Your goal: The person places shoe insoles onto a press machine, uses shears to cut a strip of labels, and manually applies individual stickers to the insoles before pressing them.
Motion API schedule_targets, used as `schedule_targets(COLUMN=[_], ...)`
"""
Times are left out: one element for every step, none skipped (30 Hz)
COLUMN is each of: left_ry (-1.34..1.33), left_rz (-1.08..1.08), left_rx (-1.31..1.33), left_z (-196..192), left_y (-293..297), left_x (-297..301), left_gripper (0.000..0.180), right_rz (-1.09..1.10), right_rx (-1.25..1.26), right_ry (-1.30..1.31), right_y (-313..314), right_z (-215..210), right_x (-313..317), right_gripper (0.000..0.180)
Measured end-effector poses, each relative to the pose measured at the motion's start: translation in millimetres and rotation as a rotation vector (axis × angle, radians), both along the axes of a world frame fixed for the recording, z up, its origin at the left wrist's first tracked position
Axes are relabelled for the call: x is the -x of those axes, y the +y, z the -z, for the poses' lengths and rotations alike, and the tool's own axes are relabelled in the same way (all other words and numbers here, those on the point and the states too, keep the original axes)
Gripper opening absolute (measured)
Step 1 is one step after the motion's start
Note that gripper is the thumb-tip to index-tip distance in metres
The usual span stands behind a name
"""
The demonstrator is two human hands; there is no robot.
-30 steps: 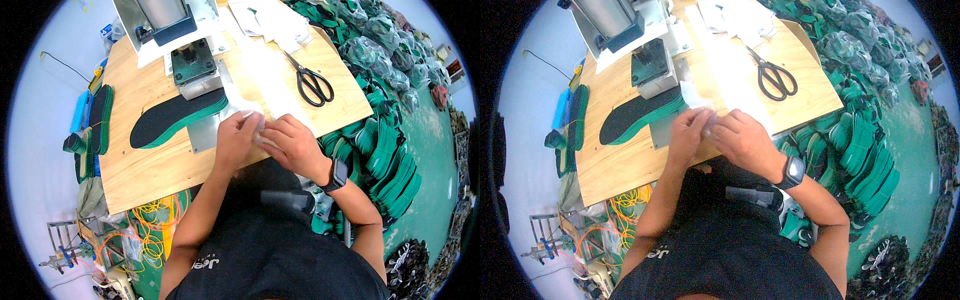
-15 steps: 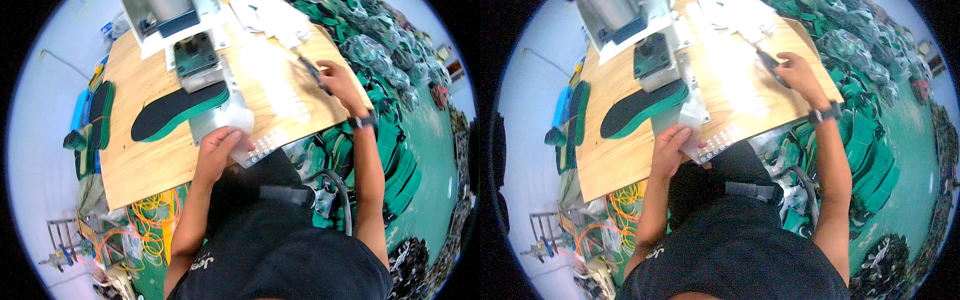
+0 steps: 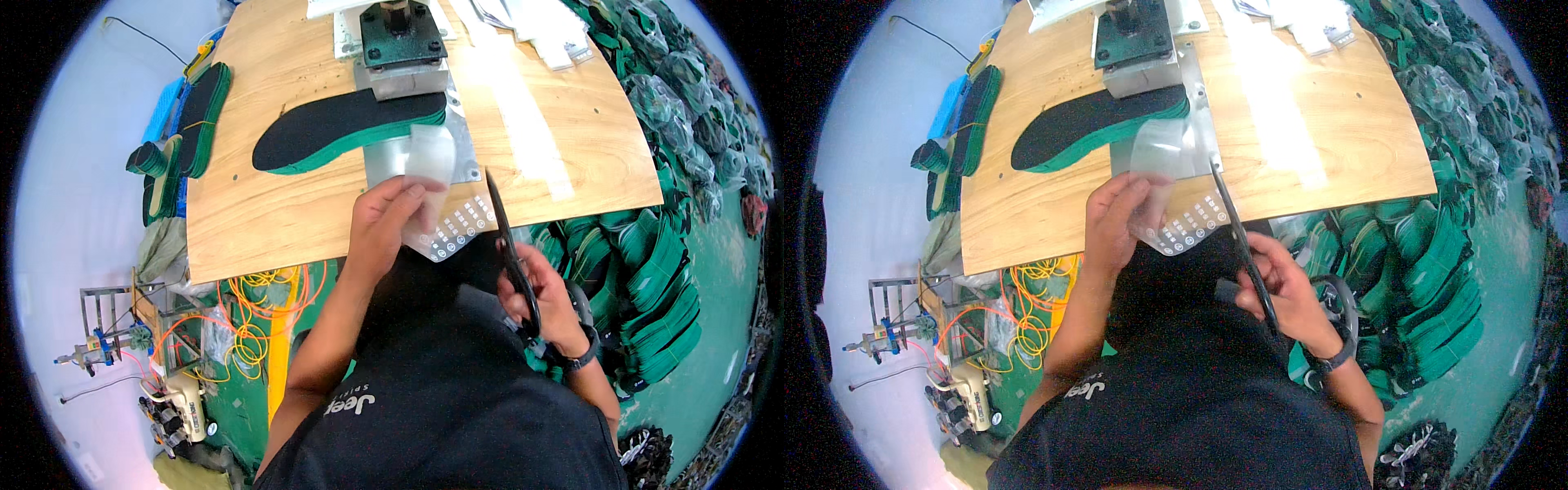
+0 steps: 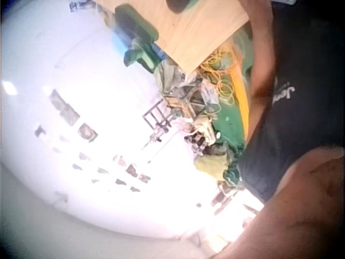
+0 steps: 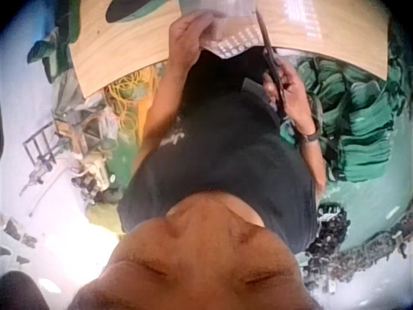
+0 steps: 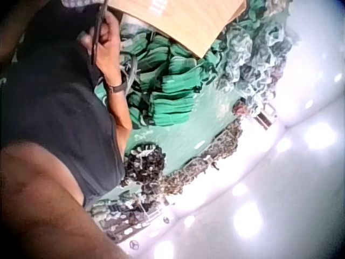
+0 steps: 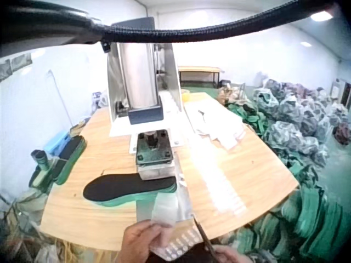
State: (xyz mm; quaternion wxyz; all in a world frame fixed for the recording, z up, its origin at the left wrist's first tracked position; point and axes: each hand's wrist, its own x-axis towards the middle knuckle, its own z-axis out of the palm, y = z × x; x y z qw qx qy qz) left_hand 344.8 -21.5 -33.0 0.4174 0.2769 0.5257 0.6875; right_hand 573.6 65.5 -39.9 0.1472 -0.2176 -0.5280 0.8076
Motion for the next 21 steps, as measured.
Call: schedule_targets(left_ry=[0.042,0.083,0.092,0.079,0.073,0.074,0.022,0.010,-0.003,-0.015,0.010,0.036,0.063,0.063,0.071,0.075,0.054,0.027,0.000,0.005,0.006], left_rz=[0.063,0.126,0.285,0.315,0.351,0.381,0.387,0.378,0.362,0.348,0.365,0.379,0.392,0.351,0.298,0.252,0.222,0.195,0.169,0.174,0.182], left_rx=[0.007,0.013,-0.028,-0.005,0.017,0.036,0.015,0.034,0.051,0.068,0.095,0.120,0.145,0.139,0.127,0.121,0.114,0.110,0.108,0.098,0.089], left_z=[0.4,0.1,-2.1,-4.9,-9.1,-10.5,-7.4,-6.0,-5.3,-4.6,-3.3,-1.8,-1.3,-1.8,-3.7,-4.7,-5.2,-5.6,-5.6,-6.1,-5.2], left_y=[0.4,1.0,-1.2,-2.8,-4.0,-6.1,-5.1,-5.9,-8.2,-9.5,-11.5,-15.0,-16.7,-17.0,-17.0,-17.0,-15.4,-13.5,-12.8,-11.5,-10.4], left_x=[-1.6,-1.8,1.6,-2.9,-7.9,-11.4,-14.7,-18.4,-20.6,-21.7,-18.7,-12.9,-9.4,-9.9,-7.9,-6.6,-4.7,-3.7,-3.2,-2.2,-0.9], left_gripper=[0.022,0.023,0.022,0.021,0.021,0.020,0.017,0.017,0.017,0.017,0.018,0.019,0.019,0.020,0.020,0.020,0.020,0.020,0.020,0.020,0.021], right_rz=[0.077,0.154,0.226,0.300,0.353,0.398,0.434,0.465,0.491,0.516,0.570,0.638,0.667,0.695,0.647,0.562,0.472,0.384,0.284,0.188,0.109], right_rx=[-0.038,-0.076,-0.036,0.003,0.004,0.000,0.014,0.002,-0.012,-0.026,-0.028,-0.075,-0.113,-0.151,-0.188,-0.094,-0.113,-0.129,-0.205,-0.278,-0.147], right_ry=[0.003,0.004,0.039,0.071,0.049,0.034,0.089,0.103,0.116,0.130,0.198,0.221,0.192,0.164,0.103,0.119,0.057,-0.010,-0.019,-0.028,-0.078], right_y=[-1.4,-1.7,-0.7,0.3,0.5,2.3,6.2,8.6,10.7,12.9,15.8,18.2,18.6,17.4,18.9,23.9,24.5,23.1,22.9,20.3,12.4], right_z=[-2.9,-6.4,-13.4,-19.4,-25.8,-29.3,-26.3,-24.9,-24.3,-24.4,-27.1,-29.8,-36.1,-41.3,-42.3,-35.1,-31.6,-28.4,-15.6,-5.9,-13.4], right_x=[9.4,20.1,32.3,44.5,53.7,62.7,68.2,69.3,71.9,74.3,76.9,80.0,80.0,77.6,72.8,60.0,49.5,38.3,24.6,12.4,4.1], right_gripper=[0.068,0.067,0.065,0.063,0.061,0.060,0.057,0.056,0.056,0.055,0.053,0.052,0.048,0.044,0.045,0.059,0.063,0.067,0.072,0.077,0.085])
